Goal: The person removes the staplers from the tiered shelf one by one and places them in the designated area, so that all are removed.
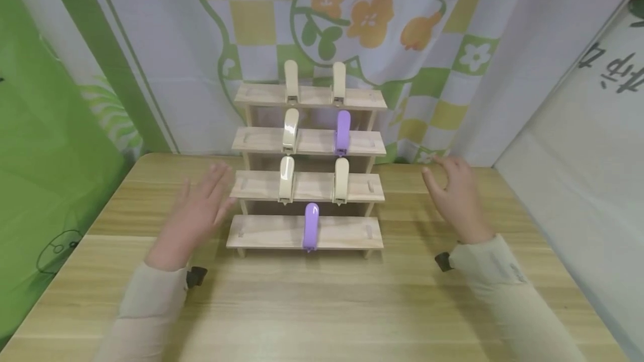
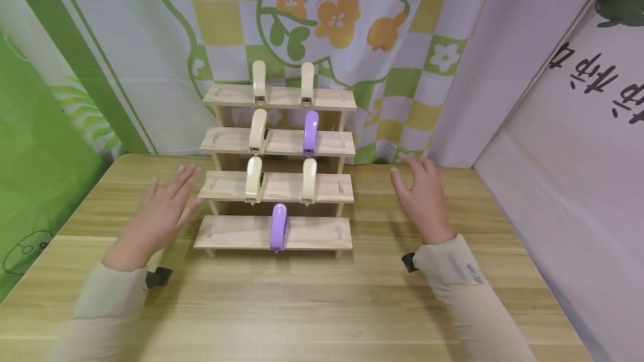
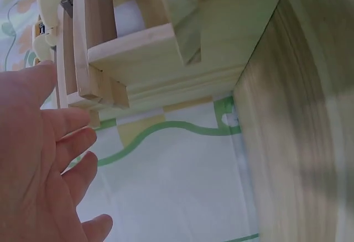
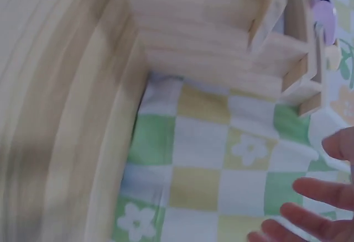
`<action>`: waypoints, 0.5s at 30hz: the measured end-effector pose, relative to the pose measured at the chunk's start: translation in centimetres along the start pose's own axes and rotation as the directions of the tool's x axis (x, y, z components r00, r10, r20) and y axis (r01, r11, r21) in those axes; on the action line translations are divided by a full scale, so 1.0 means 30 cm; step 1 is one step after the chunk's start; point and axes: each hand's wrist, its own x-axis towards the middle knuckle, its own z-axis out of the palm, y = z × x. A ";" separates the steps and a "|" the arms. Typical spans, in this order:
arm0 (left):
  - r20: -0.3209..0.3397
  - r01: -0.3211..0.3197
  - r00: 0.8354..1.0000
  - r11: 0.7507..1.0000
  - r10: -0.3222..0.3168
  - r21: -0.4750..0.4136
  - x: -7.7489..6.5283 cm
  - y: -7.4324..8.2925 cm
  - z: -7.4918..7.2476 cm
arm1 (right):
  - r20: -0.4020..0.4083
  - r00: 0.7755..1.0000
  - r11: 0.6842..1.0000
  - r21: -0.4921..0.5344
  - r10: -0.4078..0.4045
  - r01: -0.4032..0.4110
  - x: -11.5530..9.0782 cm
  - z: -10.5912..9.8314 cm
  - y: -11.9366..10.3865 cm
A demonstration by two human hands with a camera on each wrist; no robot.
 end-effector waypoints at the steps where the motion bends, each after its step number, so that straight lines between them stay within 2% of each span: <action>1: 0.001 0.003 1.000 1.000 -0.003 -0.009 -0.003 0.003 0.003 | -0.037 0.999 1.000 0.025 -0.011 0.012 0.006 0.006 -0.010; 4: 0.004 0.015 1.000 1.000 -0.015 -0.021 -0.011 0.012 0.009 | -0.149 0.987 0.994 0.082 -0.058 0.071 0.023 0.019 -0.041; 8: 0.014 0.023 1.000 0.999 -0.023 -0.023 -0.016 0.015 0.014 | -0.259 0.958 0.976 0.141 -0.125 0.165 0.047 0.031 -0.082; 11: 0.026 0.025 0.999 0.999 -0.025 -0.031 -0.016 0.018 0.018 | -0.286 0.946 0.965 0.166 -0.150 0.204 0.067 0.033 -0.119; 15: 0.037 0.031 0.999 0.999 -0.030 -0.032 -0.015 0.023 0.025 | -0.228 0.970 0.957 0.254 -0.085 0.144 0.102 0.034 -0.168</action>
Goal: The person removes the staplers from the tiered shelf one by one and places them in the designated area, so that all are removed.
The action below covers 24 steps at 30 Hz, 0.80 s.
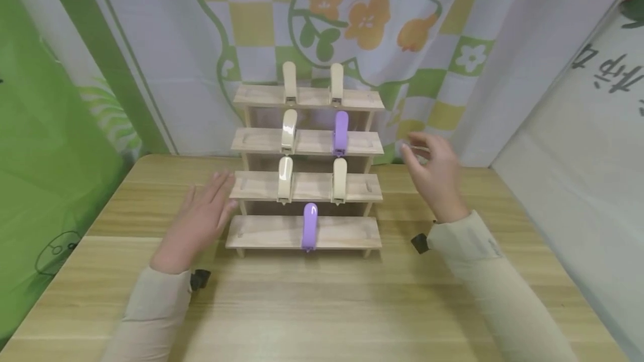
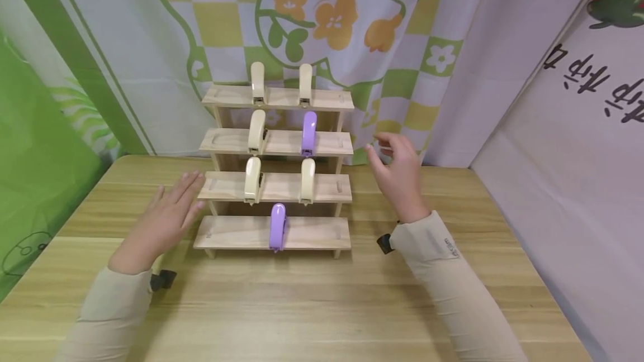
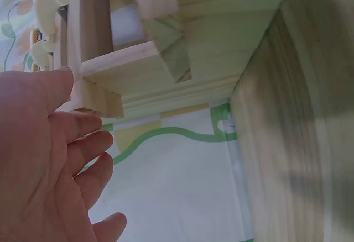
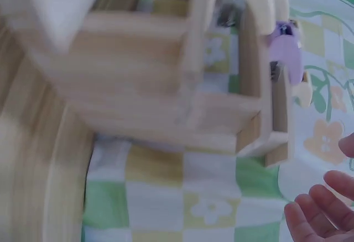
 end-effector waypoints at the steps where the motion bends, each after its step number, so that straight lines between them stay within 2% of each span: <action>1: 0.005 0.001 1.000 1.000 -0.001 -0.001 0.002 -0.001 0.002 | 0.017 0.999 0.999 0.036 0.035 -0.036 0.012 0.006 -0.008; 5: 0.021 0.000 1.000 1.000 0.000 0.005 0.007 -0.006 0.011 | 0.078 0.984 0.965 0.201 0.158 -0.171 0.059 0.020 -0.037; 8: 0.023 -0.003 1.000 1.000 0.003 0.004 0.009 -0.009 0.018 | 0.102 0.979 0.943 0.266 0.177 -0.198 0.095 0.030 -0.057; 17: -0.015 -0.020 1.000 1.000 0.020 0.023 0.017 -0.032 0.049 | 0.182 0.970 0.918 0.332 0.161 -0.215 0.201 0.095 -0.101; 24: -0.062 -0.042 0.997 0.999 0.043 0.028 0.022 -0.038 0.060 | 0.232 0.949 0.898 0.338 0.211 -0.283 0.258 0.138 -0.136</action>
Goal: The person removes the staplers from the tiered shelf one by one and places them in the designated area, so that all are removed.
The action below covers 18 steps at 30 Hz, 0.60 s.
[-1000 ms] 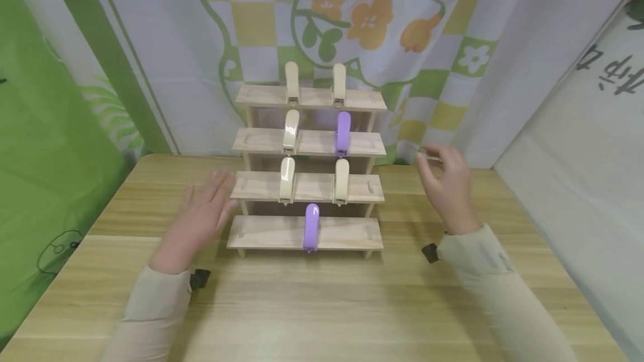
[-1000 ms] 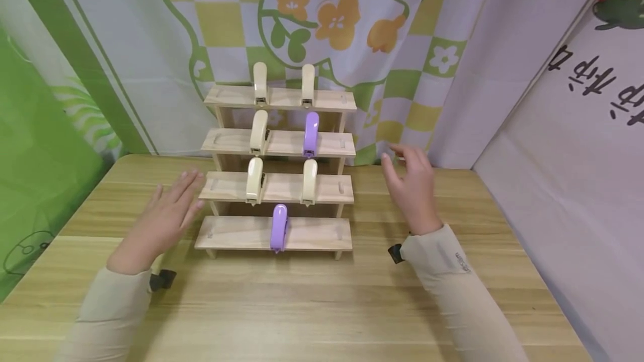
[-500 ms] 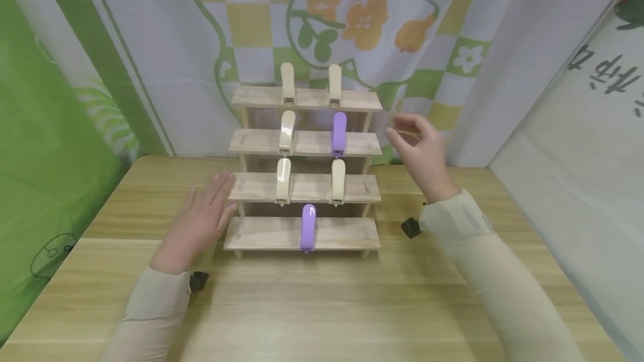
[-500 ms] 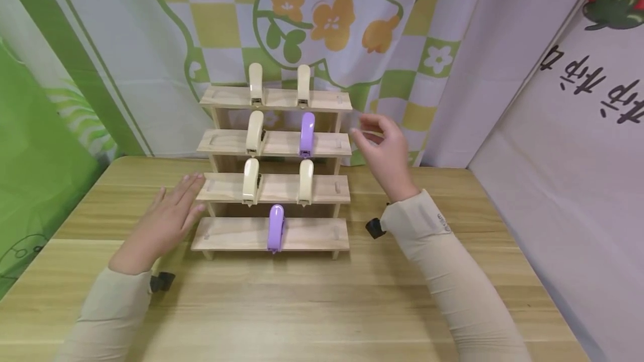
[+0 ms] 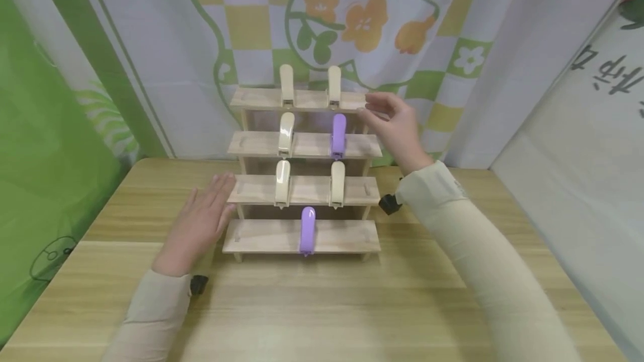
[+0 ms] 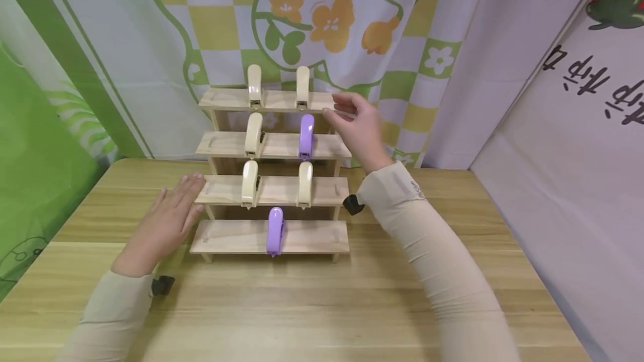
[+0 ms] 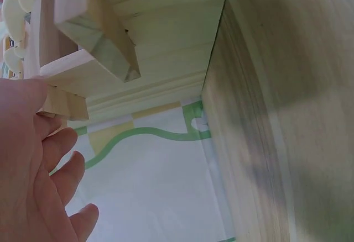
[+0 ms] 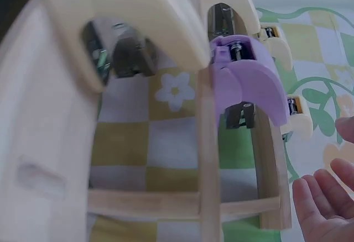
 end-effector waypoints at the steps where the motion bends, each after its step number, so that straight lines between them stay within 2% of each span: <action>1: -0.006 0.000 1.000 1.000 0.000 -0.001 -0.001 -0.001 0.001 | 0.001 1.000 1.000 0.005 0.008 -0.008 0.009 0.008 -0.005; 11: -0.031 -0.023 0.999 0.999 0.024 0.029 0.002 -0.008 0.007 | 0.040 0.994 0.994 0.028 0.102 -0.103 0.072 0.066 -0.046; 18: -0.042 -0.032 0.999 0.999 0.033 0.028 0.003 -0.009 0.016 | 0.070 0.981 0.984 -0.025 0.180 -0.178 0.101 0.083 -0.065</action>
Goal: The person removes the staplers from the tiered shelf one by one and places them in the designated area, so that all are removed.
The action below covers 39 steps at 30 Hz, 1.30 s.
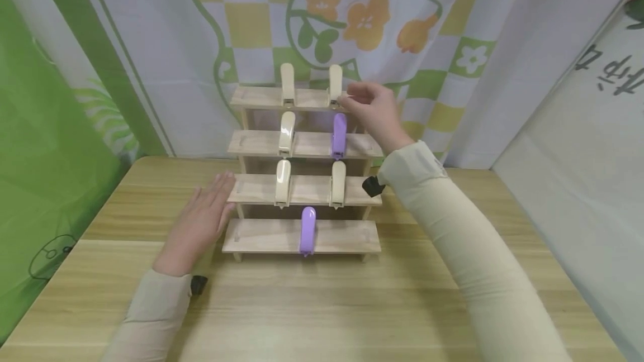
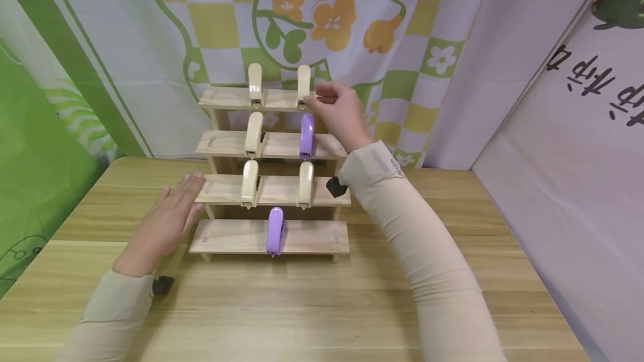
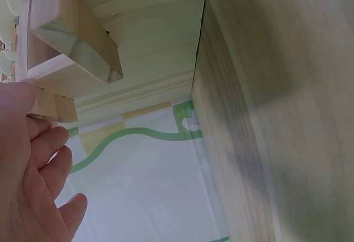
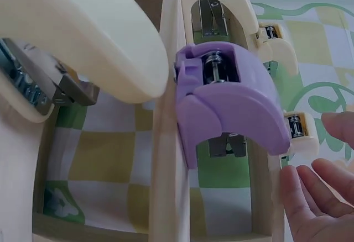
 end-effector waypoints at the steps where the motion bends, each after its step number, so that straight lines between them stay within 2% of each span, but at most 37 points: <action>1: 0.001 0.000 1.000 1.000 0.000 -0.002 0.000 0.000 0.001 | 0.003 1.000 1.000 -0.008 0.002 -0.002 0.001 0.002 -0.003; 6: -0.004 -0.004 1.000 1.000 0.004 -0.009 0.000 0.000 0.003 | 0.002 1.000 1.000 -0.021 -0.011 0.011 0.015 0.019 -0.012; 12: -0.019 -0.009 1.000 1.000 0.009 -0.017 -0.003 0.000 0.007 | 0.003 1.000 1.000 -0.001 0.024 -0.024 0.030 0.046 -0.025; 24: -0.037 -0.009 0.999 0.999 0.008 -0.031 -0.003 0.000 0.007 | -0.066 0.998 0.994 -0.106 0.024 -0.031 0.043 0.070 -0.042; 29: -0.040 -0.007 0.999 1.000 0.006 -0.029 0.003 -0.005 0.015 | -0.094 0.995 0.995 -0.088 0.045 -0.053 0.048 0.068 -0.043; 39: -0.037 0.002 0.999 0.999 -0.004 -0.033 0.002 -0.009 0.015 | -0.123 0.991 0.999 -0.021 0.043 -0.046 0.043 0.063 -0.036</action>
